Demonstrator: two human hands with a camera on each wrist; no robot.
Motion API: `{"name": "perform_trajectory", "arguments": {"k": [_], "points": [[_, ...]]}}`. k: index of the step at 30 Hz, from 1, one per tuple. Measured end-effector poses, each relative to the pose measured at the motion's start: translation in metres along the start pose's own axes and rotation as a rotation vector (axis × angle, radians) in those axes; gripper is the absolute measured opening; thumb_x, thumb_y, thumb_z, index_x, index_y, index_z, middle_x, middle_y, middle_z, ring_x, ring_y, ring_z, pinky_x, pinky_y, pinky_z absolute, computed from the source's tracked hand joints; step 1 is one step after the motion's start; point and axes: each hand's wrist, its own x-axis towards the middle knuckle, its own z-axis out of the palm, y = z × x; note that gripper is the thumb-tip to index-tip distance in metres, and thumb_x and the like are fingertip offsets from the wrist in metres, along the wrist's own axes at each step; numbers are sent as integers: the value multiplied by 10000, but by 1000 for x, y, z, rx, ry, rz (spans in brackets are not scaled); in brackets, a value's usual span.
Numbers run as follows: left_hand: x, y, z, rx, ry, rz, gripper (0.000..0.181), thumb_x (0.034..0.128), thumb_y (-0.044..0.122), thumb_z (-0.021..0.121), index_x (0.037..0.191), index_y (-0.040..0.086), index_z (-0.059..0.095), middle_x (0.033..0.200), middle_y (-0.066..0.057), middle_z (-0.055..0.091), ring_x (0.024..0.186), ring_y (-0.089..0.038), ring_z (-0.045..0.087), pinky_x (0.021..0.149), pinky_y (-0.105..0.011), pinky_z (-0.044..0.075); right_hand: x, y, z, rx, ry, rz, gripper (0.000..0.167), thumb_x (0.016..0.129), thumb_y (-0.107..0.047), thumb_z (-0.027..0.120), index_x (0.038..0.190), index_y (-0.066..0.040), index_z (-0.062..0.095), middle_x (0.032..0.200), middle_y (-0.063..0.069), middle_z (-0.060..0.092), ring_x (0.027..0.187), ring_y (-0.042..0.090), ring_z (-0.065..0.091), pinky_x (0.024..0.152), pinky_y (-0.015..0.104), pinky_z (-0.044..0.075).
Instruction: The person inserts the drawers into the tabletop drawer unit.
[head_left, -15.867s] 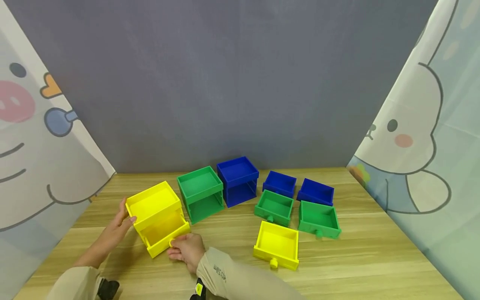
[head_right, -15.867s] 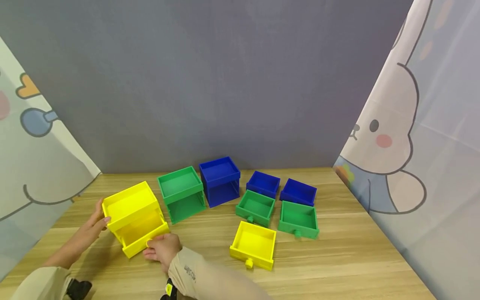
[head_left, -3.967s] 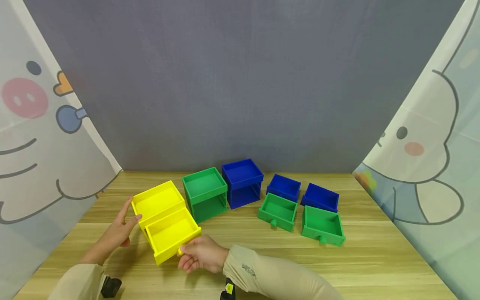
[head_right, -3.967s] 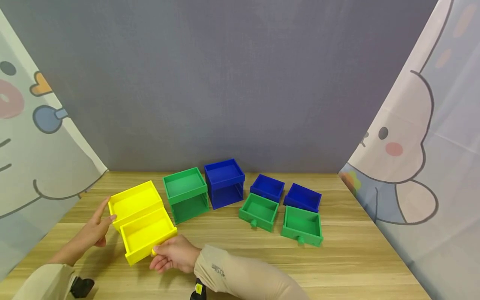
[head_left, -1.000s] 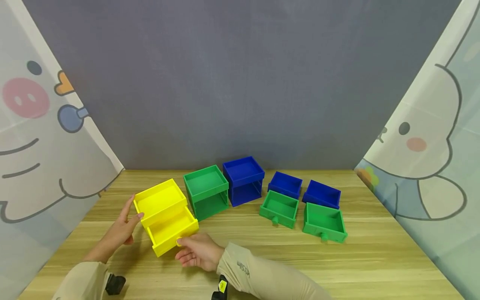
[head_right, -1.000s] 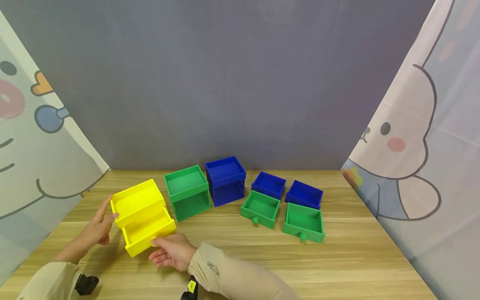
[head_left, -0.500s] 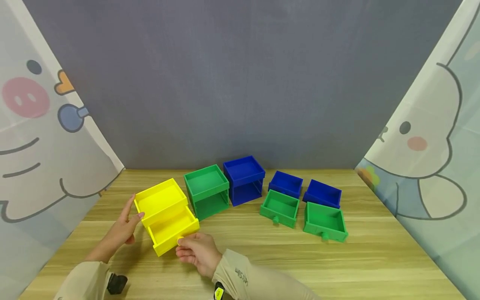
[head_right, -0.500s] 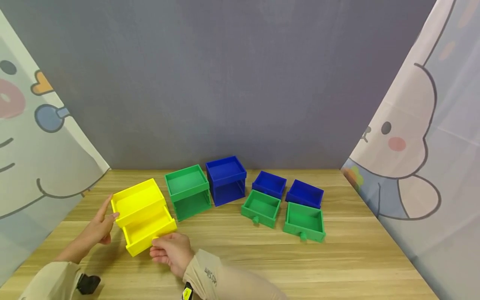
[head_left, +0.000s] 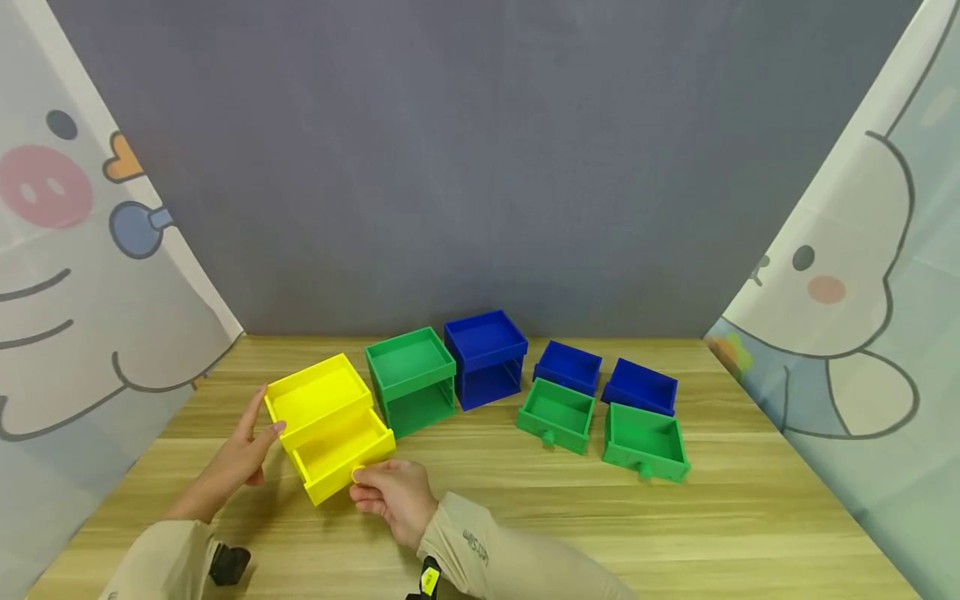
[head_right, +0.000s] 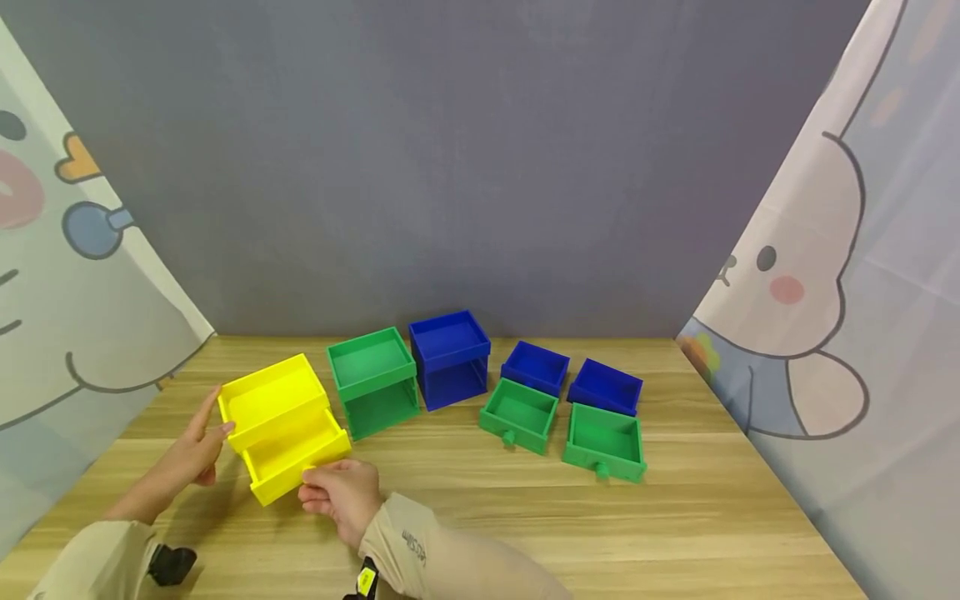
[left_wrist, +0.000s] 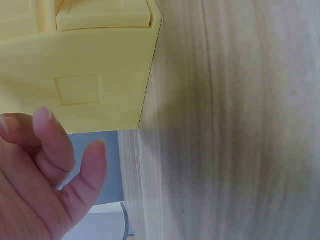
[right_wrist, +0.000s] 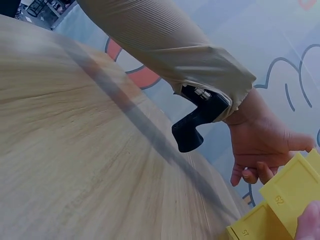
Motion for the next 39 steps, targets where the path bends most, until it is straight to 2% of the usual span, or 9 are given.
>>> {"name": "perform_trajectory", "arguments": {"k": [5, 7, 12, 13, 14, 20, 27, 39], "points": [[1, 2, -1, -12, -16, -16, 751, 1041, 342, 385, 1513, 222, -187, 512, 58, 277, 381, -52, 299, 405, -225, 372, 3, 0, 3, 15, 11, -16, 52, 823, 58, 659, 861, 27, 641, 666, 47, 649, 556, 65, 609, 532, 174, 512], [0, 1, -1, -6, -10, -19, 752, 1040, 337, 389, 1514, 221, -183, 533, 42, 339, 377, -56, 306, 402, -227, 370, 4, 1, 5, 17, 20, -20, 58, 821, 65, 658, 850, 18, 642, 665, 51, 651, 553, 67, 609, 532, 177, 513], [-1, -1, 0, 6, 3, -3, 743, 1041, 318, 390, 1519, 199, -167, 534, 44, 337, 368, -48, 309, 393, -223, 367, 6, 3, 10, 14, 51, -19, 77, 823, 66, 663, 847, -2, 634, 691, 75, 666, 552, 73, 615, 543, 188, 522], [-1, -2, 0, 5, -1, -3, 743, 1042, 322, 386, 1517, 198, -171, 514, 54, 280, 366, -44, 307, 394, -222, 367, 6, 3, 10, 13, 56, -20, 78, 823, 67, 661, 851, 0, 631, 698, 83, 668, 551, 73, 616, 544, 189, 523], [-1, -2, 0, 6, 2, 2, 741, 1042, 318, 386, 1518, 190, -167, 515, 55, 282, 366, -42, 308, 393, -220, 366, 6, 3, 11, 13, 62, -20, 83, 821, 66, 665, 845, -5, 629, 705, 90, 671, 549, 74, 616, 543, 190, 524], [-2, -1, 0, 11, 6, 1, 739, 1043, 316, 384, 1519, 183, -166, 516, 56, 279, 364, -42, 309, 389, -219, 366, 10, 5, 14, 17, 67, -29, 69, 814, 71, 667, 872, 46, 640, 730, 123, 677, 553, 81, 614, 550, 195, 527], [-1, 2, -2, 5, -17, -23, 743, 1044, 325, 379, 1514, 187, -180, 512, 45, 288, 372, -50, 308, 405, -229, 372, 14, 4, 17, 20, 84, -35, 84, 813, 78, 666, 892, 70, 640, 735, 122, 671, 566, 88, 621, 571, 203, 535], [-2, 3, 0, 15, 2, -18, 736, 1042, 274, 397, 1521, 152, -149, 491, 57, 273, 349, -53, 326, 394, -219, 379, 18, 4, 19, 35, 88, -35, 110, 803, 85, 672, 907, 88, 640, 751, 152, 671, 573, 95, 625, 573, 194, 532]]}}
